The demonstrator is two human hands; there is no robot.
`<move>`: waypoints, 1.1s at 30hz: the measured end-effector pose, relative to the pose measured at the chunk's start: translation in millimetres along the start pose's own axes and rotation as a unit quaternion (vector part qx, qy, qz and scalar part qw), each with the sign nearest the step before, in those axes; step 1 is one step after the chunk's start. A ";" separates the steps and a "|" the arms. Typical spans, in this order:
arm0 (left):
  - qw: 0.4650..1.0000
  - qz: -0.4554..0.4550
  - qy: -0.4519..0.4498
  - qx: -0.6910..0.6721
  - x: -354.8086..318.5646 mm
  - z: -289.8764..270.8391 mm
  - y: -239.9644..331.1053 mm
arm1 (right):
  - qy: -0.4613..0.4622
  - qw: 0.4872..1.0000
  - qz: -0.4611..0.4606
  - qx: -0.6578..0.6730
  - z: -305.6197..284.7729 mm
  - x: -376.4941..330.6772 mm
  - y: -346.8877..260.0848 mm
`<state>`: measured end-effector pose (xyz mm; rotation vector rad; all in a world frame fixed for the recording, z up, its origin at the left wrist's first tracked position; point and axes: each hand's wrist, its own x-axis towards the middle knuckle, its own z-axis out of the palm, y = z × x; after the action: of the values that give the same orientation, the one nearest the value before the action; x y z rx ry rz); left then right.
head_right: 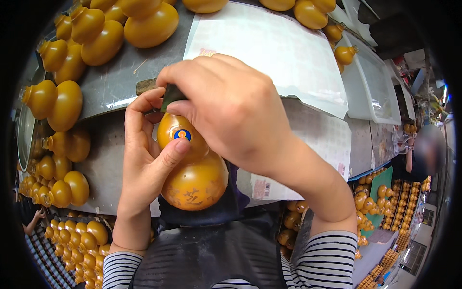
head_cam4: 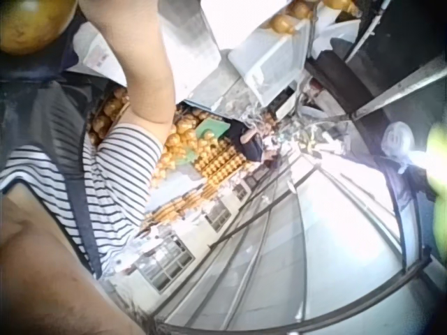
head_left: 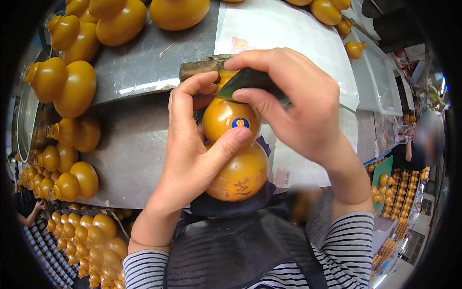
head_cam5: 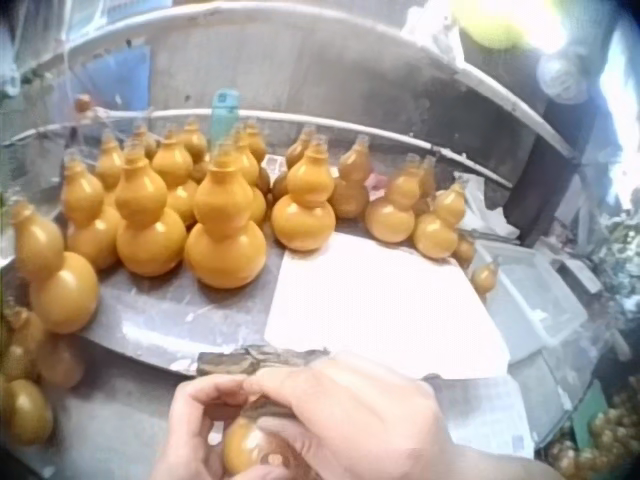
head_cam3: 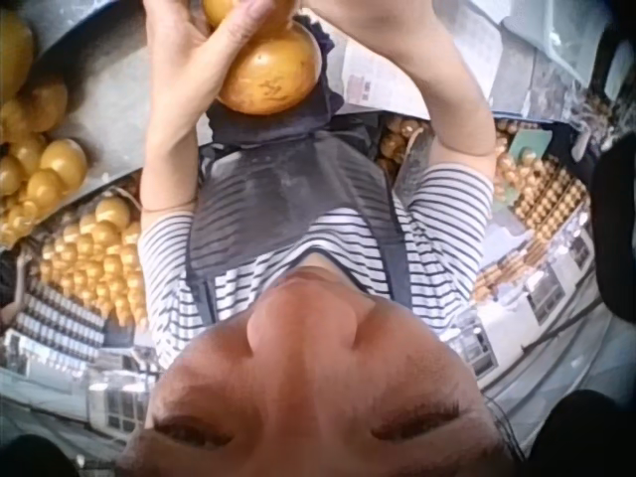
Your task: The person repeatedly picks up small, double-bulb gourds from a metal table, rubs their surfaces with a green abrasive pad, and places them back down. The process is repeated for multiple gourds in a continuous loop.
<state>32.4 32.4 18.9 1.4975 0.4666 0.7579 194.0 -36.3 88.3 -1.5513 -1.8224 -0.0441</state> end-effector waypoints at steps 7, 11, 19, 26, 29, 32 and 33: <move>0.999 -0.028 -0.023 -0.027 0.1 -4.1 -1.3 | 0.004 0.997 -0.056 -0.062 8.4 2.7 -3.3; 0.982 -0.085 -0.029 -0.169 2.5 -12.1 8.6 | 0.036 0.987 -0.127 -0.088 8.1 -14.2 -12.1; 0.993 -0.030 -0.029 -0.107 -1.3 -4.5 14.6 | 0.032 0.986 -0.149 -0.073 -9.8 -55.3 -20.7; 0.993 -0.024 0.062 0.098 9.7 16.6 3.9 | -0.037 0.998 -0.047 0.037 -17.5 -69.0 0.5; 0.995 -0.050 0.059 0.061 6.8 10.0 9.0 | -0.013 0.996 0.073 0.052 -31.4 -36.3 -9.3; 0.994 -0.080 0.053 -0.046 5.7 1.0 14.3 | -0.007 0.999 0.003 0.040 -3.7 -8.6 -9.5; 0.991 -0.090 0.046 -0.089 7.9 -0.8 16.8 | 0.016 0.999 -0.014 0.026 6.3 -4.5 -4.5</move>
<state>34.6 37.0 36.7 1.2396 0.5798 0.7090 186.9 -38.3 83.2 -1.4810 -1.8059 -0.0354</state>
